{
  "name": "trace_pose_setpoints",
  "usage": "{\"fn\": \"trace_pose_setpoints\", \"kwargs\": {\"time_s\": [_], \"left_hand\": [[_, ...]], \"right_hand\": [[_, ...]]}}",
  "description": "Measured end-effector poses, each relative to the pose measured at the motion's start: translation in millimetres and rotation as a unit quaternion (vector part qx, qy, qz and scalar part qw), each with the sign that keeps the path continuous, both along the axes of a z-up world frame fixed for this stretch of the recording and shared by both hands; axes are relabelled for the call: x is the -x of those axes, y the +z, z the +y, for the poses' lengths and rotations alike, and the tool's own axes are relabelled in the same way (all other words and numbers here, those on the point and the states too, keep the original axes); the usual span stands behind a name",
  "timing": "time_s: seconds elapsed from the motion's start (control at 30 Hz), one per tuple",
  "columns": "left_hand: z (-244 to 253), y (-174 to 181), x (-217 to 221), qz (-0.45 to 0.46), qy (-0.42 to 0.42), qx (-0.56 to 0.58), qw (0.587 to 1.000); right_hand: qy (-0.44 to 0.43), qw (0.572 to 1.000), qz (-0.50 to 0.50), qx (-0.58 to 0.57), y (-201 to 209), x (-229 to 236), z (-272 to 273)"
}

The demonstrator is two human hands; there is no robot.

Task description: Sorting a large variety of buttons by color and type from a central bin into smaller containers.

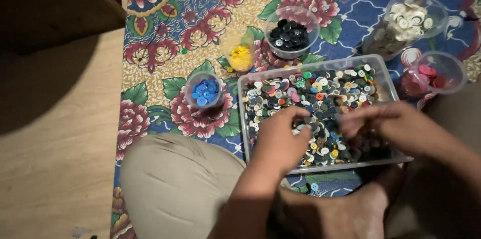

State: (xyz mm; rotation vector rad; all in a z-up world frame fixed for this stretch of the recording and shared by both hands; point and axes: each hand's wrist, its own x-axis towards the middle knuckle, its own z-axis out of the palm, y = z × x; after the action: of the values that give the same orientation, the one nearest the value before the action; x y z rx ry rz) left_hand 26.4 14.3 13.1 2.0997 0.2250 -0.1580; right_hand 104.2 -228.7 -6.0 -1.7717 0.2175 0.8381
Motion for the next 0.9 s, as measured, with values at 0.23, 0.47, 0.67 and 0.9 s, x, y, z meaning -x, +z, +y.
{"fn": "trace_pose_setpoints", "kwargs": {"time_s": [0.23, 0.47, 0.67, 0.9], "left_hand": [[2.8, 5.2, 6.4, 0.196, -0.072, 0.006, 0.978], [13.9, -1.2, 0.8, 0.115, -0.083, -0.131, 0.981], [25.7, -5.7, 9.8, 0.078, -0.001, -0.114, 0.99], [-9.4, -37.0, 21.5, 0.048, -0.068, -0.167, 0.983]], "right_hand": [[0.013, 0.992, 0.121, 0.018, 15.4, 35.0, 67.4], [-0.031, 0.993, -0.052, 0.103, 1.7, 26.4, 47.2], [-0.023, 0.948, -0.183, 0.258, 17.0, 22.6, 41.0], [0.187, 0.917, -0.269, 0.227, -22.0, 36.3, 63.2]]}}
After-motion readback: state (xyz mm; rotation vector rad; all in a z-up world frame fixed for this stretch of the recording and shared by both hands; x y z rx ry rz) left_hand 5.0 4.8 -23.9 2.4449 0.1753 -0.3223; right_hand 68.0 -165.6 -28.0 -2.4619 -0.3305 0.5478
